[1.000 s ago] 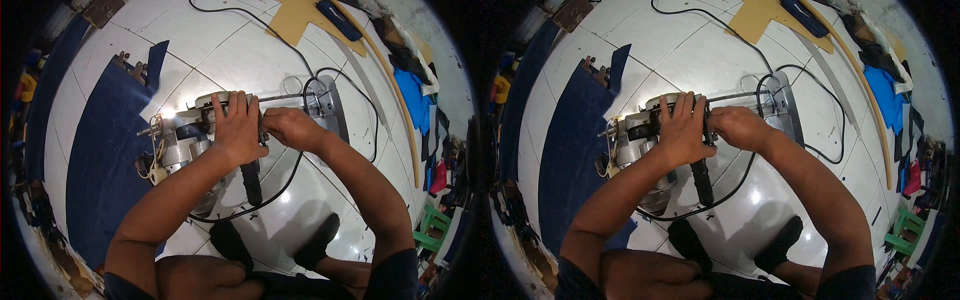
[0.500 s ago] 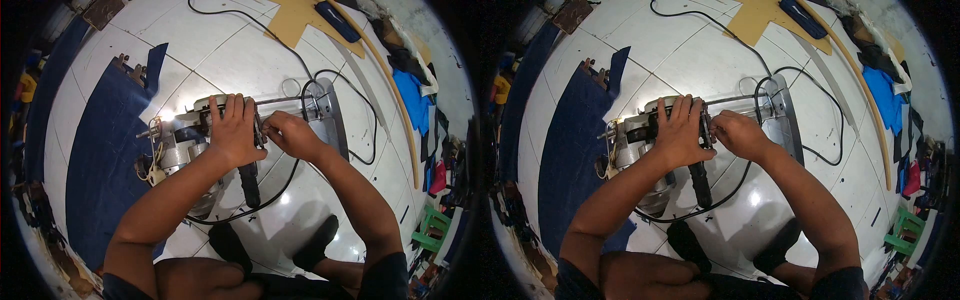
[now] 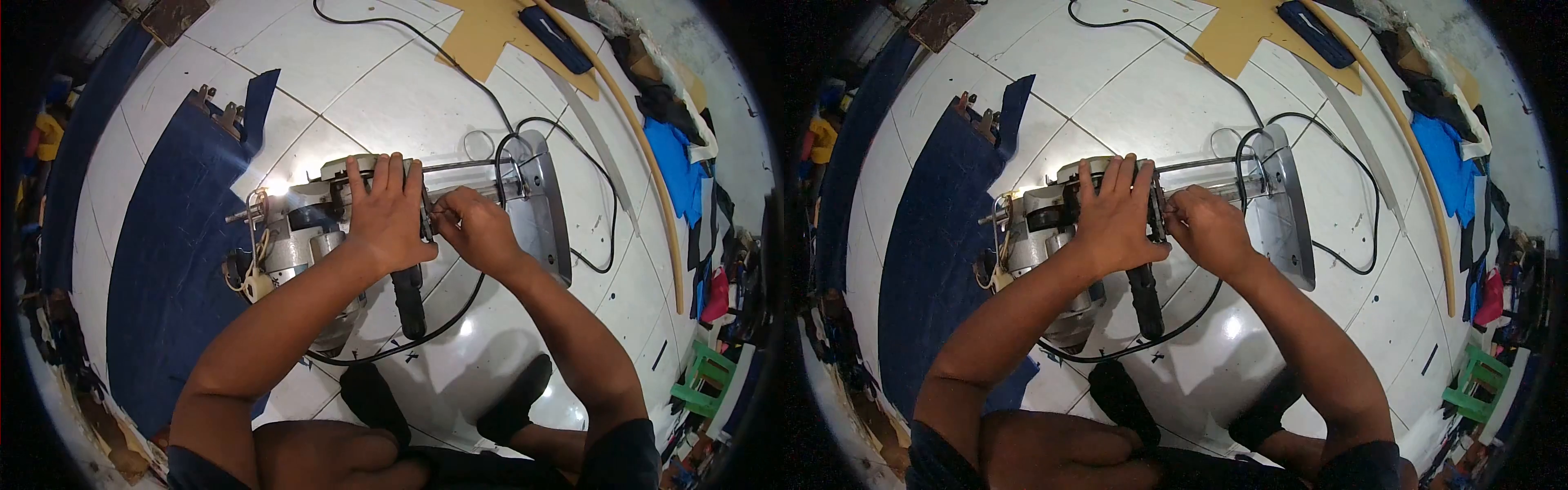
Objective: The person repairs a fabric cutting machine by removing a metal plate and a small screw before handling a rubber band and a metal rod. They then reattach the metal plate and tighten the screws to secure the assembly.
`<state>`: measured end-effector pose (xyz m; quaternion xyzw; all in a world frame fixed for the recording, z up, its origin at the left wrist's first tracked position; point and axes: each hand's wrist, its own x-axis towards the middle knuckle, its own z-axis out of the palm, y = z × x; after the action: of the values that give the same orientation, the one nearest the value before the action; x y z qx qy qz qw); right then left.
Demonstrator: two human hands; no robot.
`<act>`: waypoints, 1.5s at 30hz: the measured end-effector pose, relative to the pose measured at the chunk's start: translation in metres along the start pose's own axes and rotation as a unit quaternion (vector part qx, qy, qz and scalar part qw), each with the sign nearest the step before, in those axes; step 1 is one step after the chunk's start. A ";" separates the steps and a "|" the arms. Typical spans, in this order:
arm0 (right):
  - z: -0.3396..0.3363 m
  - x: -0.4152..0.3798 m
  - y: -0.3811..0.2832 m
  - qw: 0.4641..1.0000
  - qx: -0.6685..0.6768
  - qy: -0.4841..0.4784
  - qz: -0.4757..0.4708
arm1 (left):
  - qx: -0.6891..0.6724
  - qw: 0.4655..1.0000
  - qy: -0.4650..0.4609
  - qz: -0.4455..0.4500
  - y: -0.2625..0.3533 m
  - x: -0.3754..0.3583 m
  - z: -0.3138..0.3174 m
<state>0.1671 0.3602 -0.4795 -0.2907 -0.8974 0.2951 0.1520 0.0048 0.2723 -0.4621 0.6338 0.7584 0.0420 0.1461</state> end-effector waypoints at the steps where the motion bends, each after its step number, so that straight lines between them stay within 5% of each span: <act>1: 0.002 -0.001 -0.001 1.000 0.007 0.009 0.007 | -0.004 1.000 0.002 0.001 0.001 0.000 0.000; 15: 0.018 -0.007 -0.010 0.994 0.021 0.066 0.088 | -0.027 1.000 0.007 0.013 0.001 0.000 0.001; 33: -0.005 0.016 -0.008 0.994 -0.060 -0.094 0.001 | -0.045 0.999 0.021 0.023 -0.009 -0.002 0.004; 45: 0.023 -0.013 -0.026 0.985 0.001 0.059 0.160 | -0.034 0.999 -0.014 0.024 -0.011 -0.002 -0.003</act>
<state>0.1553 0.3249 -0.4828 -0.4470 -0.8285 0.2990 0.1558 -0.0057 0.2686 -0.4618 0.6467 0.7393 0.0618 0.1770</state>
